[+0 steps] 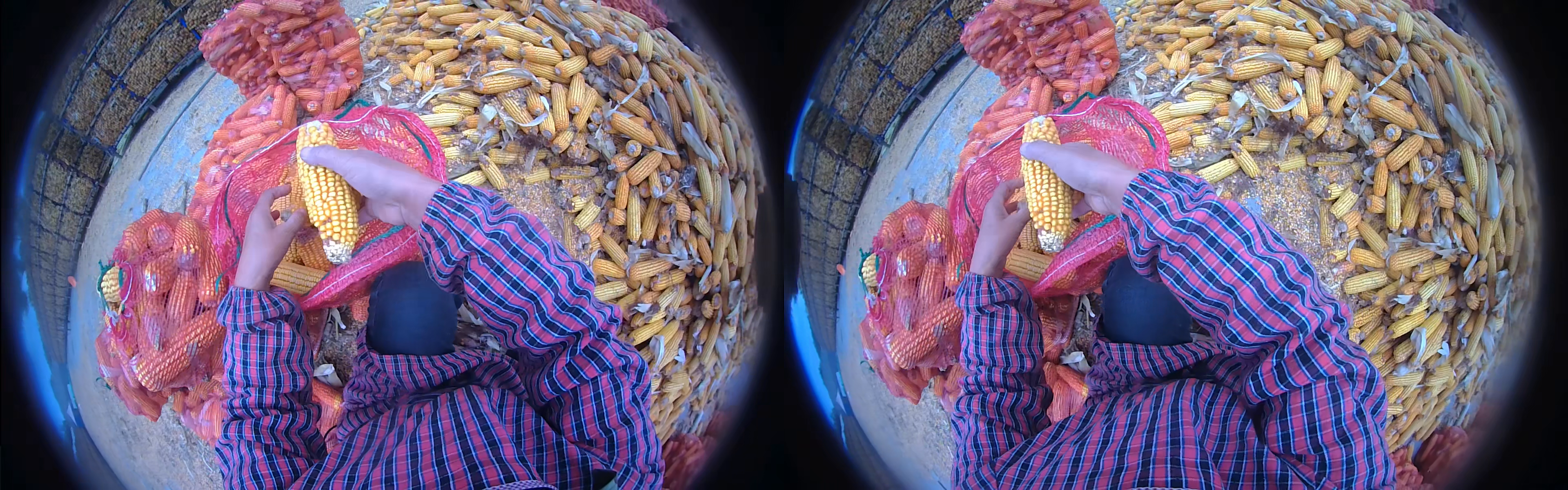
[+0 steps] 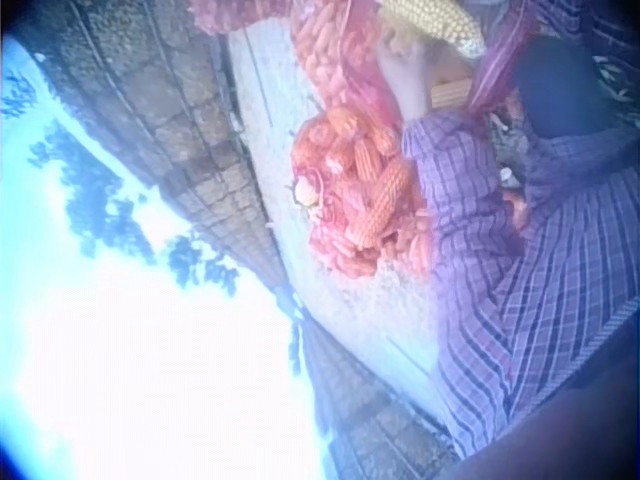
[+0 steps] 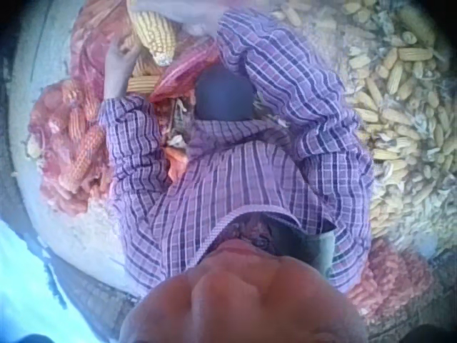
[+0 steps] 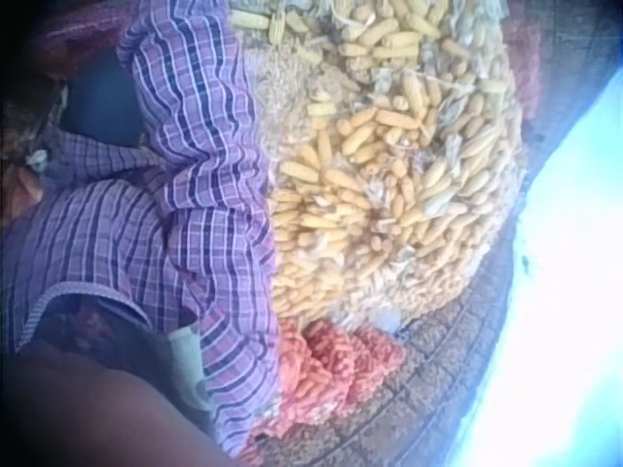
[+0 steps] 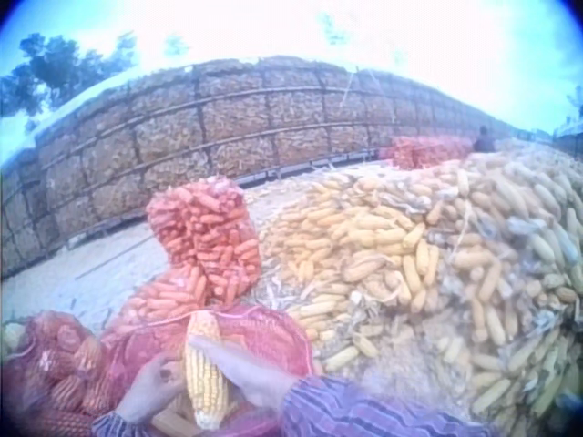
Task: The person repeatedly picks dried corn cobs from a large pile on the floor and places them into a red mesh bag. They continue filling the bag by hand, occasionally adjusting the bag's position, until it is full.
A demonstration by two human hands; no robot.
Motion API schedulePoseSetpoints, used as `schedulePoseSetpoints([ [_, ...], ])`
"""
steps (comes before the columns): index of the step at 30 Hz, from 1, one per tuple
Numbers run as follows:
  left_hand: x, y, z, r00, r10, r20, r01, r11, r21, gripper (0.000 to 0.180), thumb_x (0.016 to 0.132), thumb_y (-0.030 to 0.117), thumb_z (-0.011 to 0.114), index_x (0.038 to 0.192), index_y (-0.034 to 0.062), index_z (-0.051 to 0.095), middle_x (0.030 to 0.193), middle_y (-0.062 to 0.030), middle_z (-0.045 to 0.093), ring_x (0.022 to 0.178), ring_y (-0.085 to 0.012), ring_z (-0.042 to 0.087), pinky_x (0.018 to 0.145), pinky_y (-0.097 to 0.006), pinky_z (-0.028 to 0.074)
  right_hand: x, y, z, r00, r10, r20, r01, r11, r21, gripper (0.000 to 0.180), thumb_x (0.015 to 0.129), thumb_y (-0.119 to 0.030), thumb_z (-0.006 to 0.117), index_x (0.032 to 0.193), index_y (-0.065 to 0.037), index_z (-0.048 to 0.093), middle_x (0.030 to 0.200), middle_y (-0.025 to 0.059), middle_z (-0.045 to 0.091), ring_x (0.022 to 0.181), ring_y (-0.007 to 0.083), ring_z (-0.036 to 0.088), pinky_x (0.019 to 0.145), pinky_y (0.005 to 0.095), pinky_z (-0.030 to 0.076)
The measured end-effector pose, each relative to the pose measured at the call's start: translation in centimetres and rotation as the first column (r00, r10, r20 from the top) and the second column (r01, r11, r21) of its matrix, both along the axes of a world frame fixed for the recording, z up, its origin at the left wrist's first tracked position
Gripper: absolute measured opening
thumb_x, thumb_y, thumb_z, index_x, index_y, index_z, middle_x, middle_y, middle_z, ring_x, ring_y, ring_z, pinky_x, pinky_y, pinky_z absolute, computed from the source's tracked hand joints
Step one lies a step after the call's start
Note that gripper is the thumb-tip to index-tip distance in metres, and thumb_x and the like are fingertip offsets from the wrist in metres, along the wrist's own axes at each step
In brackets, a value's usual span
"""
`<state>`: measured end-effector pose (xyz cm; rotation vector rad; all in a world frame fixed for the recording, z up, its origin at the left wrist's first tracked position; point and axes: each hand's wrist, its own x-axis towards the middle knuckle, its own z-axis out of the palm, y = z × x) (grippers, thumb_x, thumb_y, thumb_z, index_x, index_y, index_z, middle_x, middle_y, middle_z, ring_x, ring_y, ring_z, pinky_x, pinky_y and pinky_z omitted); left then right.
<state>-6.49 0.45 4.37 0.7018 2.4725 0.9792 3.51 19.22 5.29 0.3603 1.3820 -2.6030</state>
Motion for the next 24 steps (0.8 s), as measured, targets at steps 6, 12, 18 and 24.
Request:
schedulePoseSetpoints([
  [6,-2.2,-0.1,-2.2,0.995,0.032,-0.095,-0.015,0.985,0.171,0.077,0.09,0.002,0.053,0.158,0.0117,0.019,0.157,-0.0196,0.033,0.131,-0.0238,0.044,0.1,-0.036,0.041,-0.3,-0.7,-4.9,0.977,-0.197,-0.079,0.21,0.839,0.503,0.055,0.091,-0.029,0.06,0.132,0.007,0.048,0.113,0.0204,0.063,0.104,0.0265,0.064,0.087,0.0467,0.053],
  [12,-3.6,6.4,2.3,0.987,0.116,0.111,-0.14,0.96,0.243,0.079,0.091,0.003,0.056,0.158,0.0117,0.016,0.155,-0.0198,0.035,0.136,-0.0273,0.044,0.102,-0.039,0.045,1.0,1.1,-7.0,0.944,0.055,-0.326,0.251,0.522,0.815,0.077,0.088,-0.034,0.067,0.146,0.003,0.031,0.137,0.0314,0.049,0.125,0.0427,0.051,0.108,0.044,0.039],
  [18,-4.4,6.6,1.6,1.0,0.005,0.016,-0.006,0.999,0.051,0.08,0.09,0.016,0.066,0.156,0.0066,0.022,0.154,-0.0212,0.037,0.135,-0.0314,0.045,0.108,-0.039,0.04,1.9,0.0,-8.0,0.968,0.174,-0.178,0.136,0.229,0.964,0.07,0.084,-0.027,0.068,0.139,0.002,0.037,0.127,0.0311,0.053,0.112,0.0437,0.058,0.094,0.0472,0.05],
  [24,-5.1,2.5,1.1,0.912,-0.068,-0.404,0.116,0.989,0.096,0.081,0.088,0.014,0.064,0.155,0.0011,0.021,0.157,-0.0212,0.032,0.143,-0.0298,0.035,0.115,-0.037,0.03,1.2,1.5,-7.9,0.955,-0.029,-0.296,0.295,0.223,0.929,0.039,0.088,-0.022,0.058,0.115,0.006,0.05,0.092,0.028,0.066,0.092,0.0425,0.066,0.082,0.0497,0.053],
])
